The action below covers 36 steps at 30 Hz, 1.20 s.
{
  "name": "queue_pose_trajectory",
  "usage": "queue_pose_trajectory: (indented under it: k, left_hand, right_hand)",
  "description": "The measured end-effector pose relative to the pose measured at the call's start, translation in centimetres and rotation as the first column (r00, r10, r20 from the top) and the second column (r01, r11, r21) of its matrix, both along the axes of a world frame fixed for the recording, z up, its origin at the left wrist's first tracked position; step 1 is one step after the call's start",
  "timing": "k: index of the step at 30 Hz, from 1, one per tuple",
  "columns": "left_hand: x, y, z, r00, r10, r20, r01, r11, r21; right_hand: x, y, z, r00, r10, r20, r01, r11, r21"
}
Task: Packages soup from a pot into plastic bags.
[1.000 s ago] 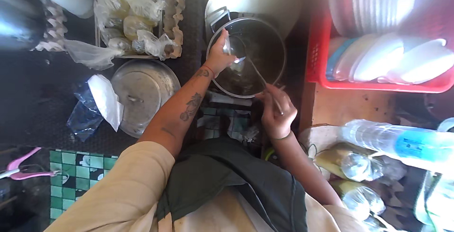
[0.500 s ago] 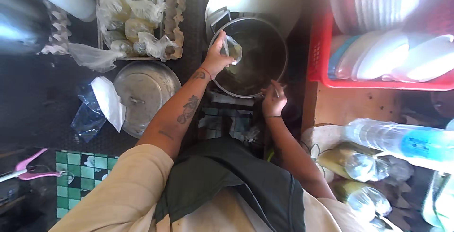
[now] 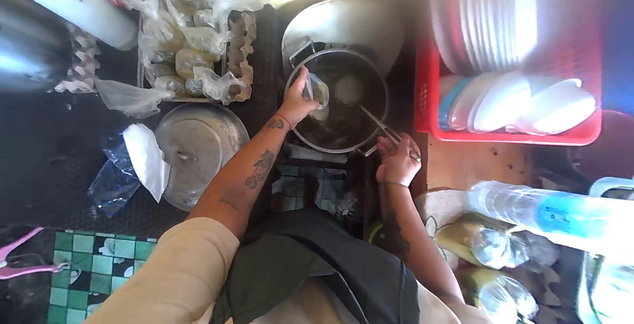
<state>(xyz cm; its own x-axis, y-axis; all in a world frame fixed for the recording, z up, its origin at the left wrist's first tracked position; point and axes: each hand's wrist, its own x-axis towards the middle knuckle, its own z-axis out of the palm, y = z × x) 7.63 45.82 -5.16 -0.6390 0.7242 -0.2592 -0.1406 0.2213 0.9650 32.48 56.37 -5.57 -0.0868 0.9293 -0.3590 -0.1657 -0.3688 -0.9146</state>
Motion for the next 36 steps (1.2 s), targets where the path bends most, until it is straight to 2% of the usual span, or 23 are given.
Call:
queue_pose_trajectory:
  k: [7, 10, 12, 14, 16, 18, 19, 21, 23, 27, 30, 32, 33, 34, 36]
  left_hand:
    - [0.4, 0.5, 0.3, 1.0, -0.013, 0.024, 0.014, 1.0, -0.016]
    - [0.3, 0.9, 0.7, 0.999, -0.033, 0.006, 0.033, 0.999, -0.011]
    - [0.4, 0.9, 0.7, 0.999, -0.052, 0.009, 0.052, 0.998, 0.018]
    - [0.3, 1.2, 1.1, 0.998, -0.053, 0.016, 0.053, 0.998, 0.034]
    - [0.3, 1.3, 1.5, 0.999, -0.042, 0.02, 0.041, 0.998, 0.046]
    - [0.2, 1.2, 2.1, 0.999, -0.026, 0.022, 0.024, 0.997, 0.075]
    - [0.1, 1.1, 2.2, 0.999, -0.024, 0.027, 0.022, 0.996, 0.087]
    - [0.0, 0.8, 2.3, 0.999, -0.026, 0.046, 0.021, 0.995, 0.098]
    - [-0.1, 0.6, 2.1, 0.999, -0.021, 0.039, 0.017, 0.993, 0.114]
    - [0.0, 0.2, 2.7, 0.999, -0.015, 0.048, 0.008, 0.99, 0.142]
    - [0.3, -0.2, 3.6, 0.998, -0.012, 0.057, 0.002, 0.987, 0.162]
    - [0.4, -0.7, 4.1, 0.998, -0.016, 0.055, 0.005, 0.982, 0.188]
    - [0.5, -1.0, 4.5, 0.998, -0.019, 0.053, 0.009, 0.98, 0.197]
    - [0.5, -1.3, 4.8, 0.999, -0.021, 0.049, 0.011, 0.979, 0.205]
    - [0.7, -1.9, 5.3, 0.999, -0.022, 0.047, 0.01, 0.971, 0.237]
  right_hand:
    - [-0.3, -1.5, 5.6, 0.994, 0.089, -0.063, -0.081, 0.989, 0.122]
    - [-0.3, -2.7, 6.8, 0.985, 0.158, -0.068, -0.144, 0.973, 0.182]
    - [-0.1, -3.9, 6.8, 0.971, 0.239, -0.017, -0.224, 0.932, 0.284]
    - [0.2, -5.0, 6.4, 0.933, 0.344, 0.103, -0.35, 0.806, 0.478]
    - [0.9, -5.7, 5.4, 0.883, 0.385, 0.27, -0.458, 0.574, 0.679]
    - [1.4, -5.8, 4.4, 0.856, 0.316, 0.409, -0.501, 0.314, 0.806]
    - [1.6, -5.8, 4.1, 0.856, 0.272, 0.439, -0.501, 0.229, 0.835]
    - [1.9, -5.5, 3.6, 0.866, 0.202, 0.457, -0.49, 0.169, 0.855]
    - [1.7, -4.6, 2.8, 0.875, 0.15, 0.461, -0.484, 0.212, 0.849]
    - [0.4, -1.6, -0.3, 0.827, 0.135, 0.546, -0.537, 0.478, 0.696]
    - [-0.8, 0.6, -1.9, 0.748, 0.236, 0.621, -0.589, 0.667, 0.457]
    - [-1.5, 1.9, -1.8, 0.67, 0.335, 0.663, -0.613, 0.753, 0.239]
    - [-2.0, 2.6, -1.3, 0.597, 0.389, 0.702, -0.633, 0.765, 0.115]
    - [-2.4, 3.3, -0.2, 0.48, 0.432, 0.764, -0.659, 0.752, -0.011]
    - [-3.9, 3.6, 3.4, 0.171, 0.454, 0.874, -0.68, 0.696, -0.229]
